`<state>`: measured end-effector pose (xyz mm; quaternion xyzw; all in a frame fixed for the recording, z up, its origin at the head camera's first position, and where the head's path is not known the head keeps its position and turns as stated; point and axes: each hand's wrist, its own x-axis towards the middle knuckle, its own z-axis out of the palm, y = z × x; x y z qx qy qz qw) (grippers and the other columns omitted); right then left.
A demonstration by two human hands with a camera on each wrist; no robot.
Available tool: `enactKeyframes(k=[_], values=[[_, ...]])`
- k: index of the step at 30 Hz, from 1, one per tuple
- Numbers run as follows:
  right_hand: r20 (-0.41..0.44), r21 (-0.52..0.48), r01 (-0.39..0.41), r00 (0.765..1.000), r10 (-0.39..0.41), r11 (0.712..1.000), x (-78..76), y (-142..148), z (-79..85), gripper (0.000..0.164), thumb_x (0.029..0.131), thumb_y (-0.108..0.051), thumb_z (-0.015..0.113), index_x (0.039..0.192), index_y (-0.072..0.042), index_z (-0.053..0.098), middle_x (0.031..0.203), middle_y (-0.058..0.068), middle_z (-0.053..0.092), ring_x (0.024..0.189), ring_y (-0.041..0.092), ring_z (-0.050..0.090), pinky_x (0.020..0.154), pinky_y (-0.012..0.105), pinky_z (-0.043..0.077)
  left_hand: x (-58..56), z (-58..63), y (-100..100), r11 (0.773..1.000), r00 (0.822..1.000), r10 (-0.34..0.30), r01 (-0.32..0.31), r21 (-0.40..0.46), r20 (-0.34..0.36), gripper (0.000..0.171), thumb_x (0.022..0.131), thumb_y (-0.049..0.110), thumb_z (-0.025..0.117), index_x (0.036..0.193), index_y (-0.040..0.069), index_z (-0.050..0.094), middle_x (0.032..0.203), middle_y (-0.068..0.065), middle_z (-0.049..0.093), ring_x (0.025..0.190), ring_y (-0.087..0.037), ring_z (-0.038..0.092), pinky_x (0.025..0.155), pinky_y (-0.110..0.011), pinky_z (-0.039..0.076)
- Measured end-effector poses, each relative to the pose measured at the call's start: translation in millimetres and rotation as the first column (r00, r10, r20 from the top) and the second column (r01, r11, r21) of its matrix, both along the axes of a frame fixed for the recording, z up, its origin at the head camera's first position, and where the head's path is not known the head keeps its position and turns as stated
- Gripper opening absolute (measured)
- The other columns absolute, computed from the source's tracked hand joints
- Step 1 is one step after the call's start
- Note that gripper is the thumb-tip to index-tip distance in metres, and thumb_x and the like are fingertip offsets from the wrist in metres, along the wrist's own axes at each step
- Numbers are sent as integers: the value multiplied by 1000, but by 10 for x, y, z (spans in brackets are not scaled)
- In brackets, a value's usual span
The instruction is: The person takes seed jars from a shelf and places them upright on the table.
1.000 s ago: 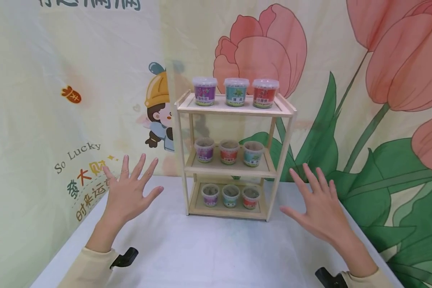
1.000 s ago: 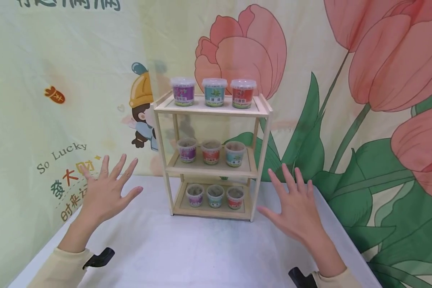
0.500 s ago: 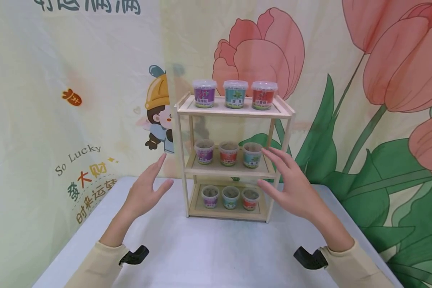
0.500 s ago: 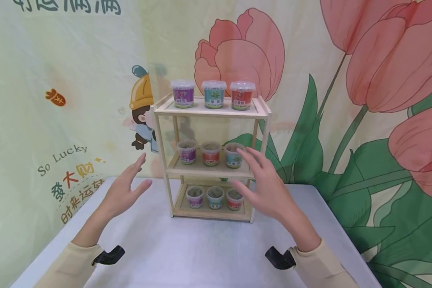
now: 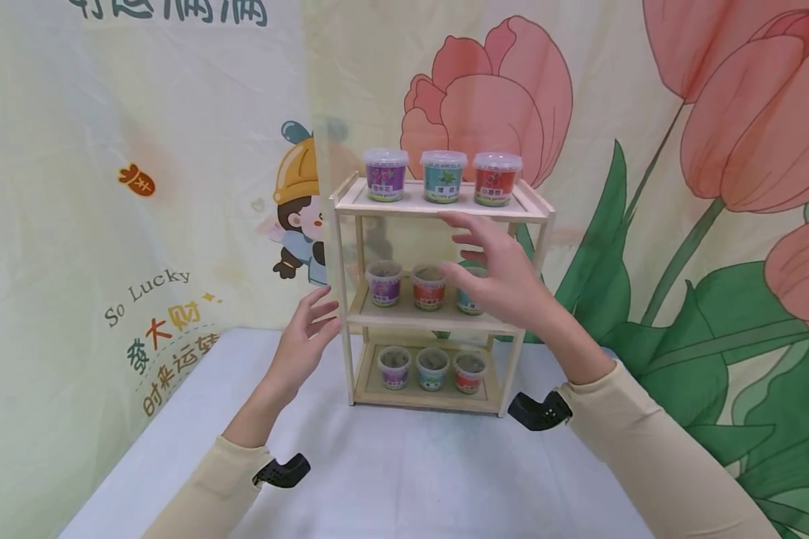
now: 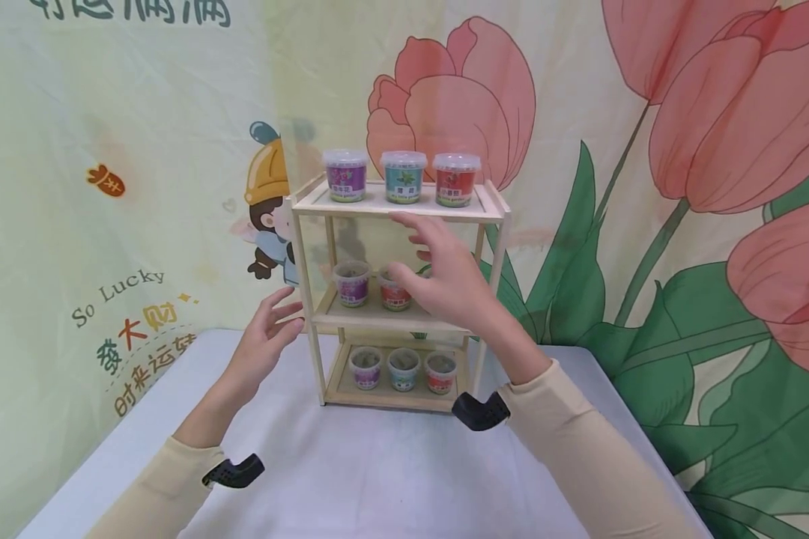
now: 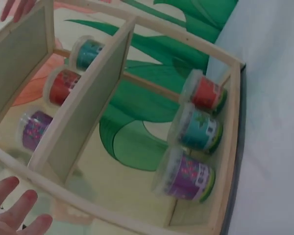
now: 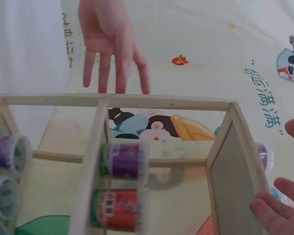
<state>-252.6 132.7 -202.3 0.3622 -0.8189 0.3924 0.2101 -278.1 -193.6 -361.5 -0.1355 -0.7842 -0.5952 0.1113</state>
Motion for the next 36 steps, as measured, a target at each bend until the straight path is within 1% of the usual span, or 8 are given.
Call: enactKeyframes(k=[7,13,17,20,22,26,31,36], values=[[3,-32,-25,1000,25,999,-119,-254,358,58,100,-12,70,155,-11,52,154,9,55,136,29,58,114,41,48,-46,1,115,993,997,14,-22,113,74,63,110,29,58,166,28,31,162,-17,42,150,-38,42,120,-69,29],[86,-19,36,996,-34,999,-296,-496,567,59,100,-19,69,157,-20,50,156,5,54,137,29,58,113,40,48,-94,-43,201,978,993,47,-68,197,107,59,110,24,58,164,24,36,159,-17,44,148,-37,44,121,-65,30],[139,19,62,988,-64,998,-390,-654,658,65,100,-24,68,161,-21,45,161,8,50,140,31,57,113,41,48,-118,-68,255,963,991,67,-94,253,112,54,110,20,57,161,19,40,157,-18,45,146,-37,44,121,-64,32],[159,70,109,980,-119,992,-437,-746,703,68,101,-27,67,163,-21,40,165,9,45,142,33,56,111,43,49,-146,-97,293,951,991,87,-115,286,106,50,110,18,58,158,18,44,154,-17,47,144,-36,46,120,-63,33],[163,119,157,971,-175,980,-453,-785,726,71,101,-30,66,164,-21,36,166,7,44,144,30,53,112,43,48,-163,-121,321,943,991,96,-120,310,92,49,109,16,58,156,17,46,152,-17,49,142,-35,48,120,-61,34],[180,177,214,953,-245,961,-477,-823,755,74,101,-34,64,166,-21,31,167,7,44,150,28,46,115,46,45,-183,-171,379,932,991,126,-136,335,51,47,109,15,59,155,19,48,148,-16,53,139,-33,52,118,-57,38],[197,185,231,943,-266,955,-525,-854,778,79,102,-34,64,169,-21,24,168,9,41,152,27,42,118,46,42,-174,-221,436,932,984,180,-172,318,3,46,110,16,58,154,26,48,143,-13,57,137,-31,55,115,-57,42],[208,191,235,939,-273,953,-590,-918,793,83,102,-34,65,170,-24,19,166,10,44,147,28,49,114,46,45,-172,-262,468,929,975,220,-200,312,-28,44,111,17,57,153,29,49,141,-12,58,134,-30,56,112,-57,45]])
